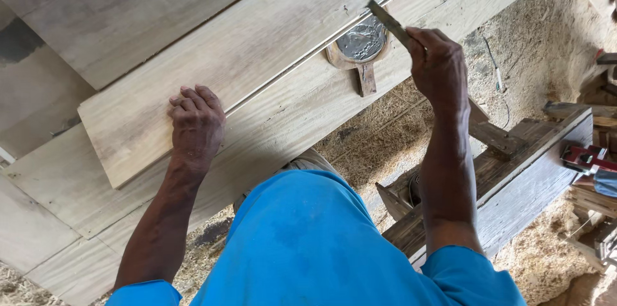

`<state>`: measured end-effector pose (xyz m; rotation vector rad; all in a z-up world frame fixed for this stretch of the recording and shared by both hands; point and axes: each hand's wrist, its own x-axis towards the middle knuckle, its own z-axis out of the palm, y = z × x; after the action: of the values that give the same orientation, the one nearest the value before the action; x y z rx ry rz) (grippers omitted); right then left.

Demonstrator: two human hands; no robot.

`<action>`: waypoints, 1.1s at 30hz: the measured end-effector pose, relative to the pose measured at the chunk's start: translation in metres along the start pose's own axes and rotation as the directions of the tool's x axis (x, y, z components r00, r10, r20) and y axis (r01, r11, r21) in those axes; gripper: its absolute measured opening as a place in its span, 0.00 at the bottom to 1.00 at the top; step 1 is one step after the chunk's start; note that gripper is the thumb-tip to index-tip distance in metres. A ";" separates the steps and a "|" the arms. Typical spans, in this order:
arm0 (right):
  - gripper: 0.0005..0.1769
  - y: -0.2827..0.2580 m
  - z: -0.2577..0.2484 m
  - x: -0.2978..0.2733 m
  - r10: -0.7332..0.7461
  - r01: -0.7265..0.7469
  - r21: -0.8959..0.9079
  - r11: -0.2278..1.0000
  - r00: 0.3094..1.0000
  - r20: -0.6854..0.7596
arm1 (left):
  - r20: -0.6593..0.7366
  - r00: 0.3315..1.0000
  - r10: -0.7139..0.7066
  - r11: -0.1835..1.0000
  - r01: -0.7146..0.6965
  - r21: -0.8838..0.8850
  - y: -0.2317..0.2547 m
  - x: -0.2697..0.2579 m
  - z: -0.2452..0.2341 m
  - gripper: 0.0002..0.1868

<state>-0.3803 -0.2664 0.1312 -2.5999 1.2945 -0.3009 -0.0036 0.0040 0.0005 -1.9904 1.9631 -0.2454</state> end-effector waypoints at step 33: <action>0.01 0.031 0.107 0.012 0.068 -0.087 -0.025 0.996 0.900 -0.430 | 0.073 0.996 0.048 0.987 -0.037 -0.154 -0.035 0.012 -0.020 0.22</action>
<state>-0.3673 -0.2834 0.0215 -2.5983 1.5476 -0.8833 0.0231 -0.0105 0.0300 -2.0153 2.0275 -0.0086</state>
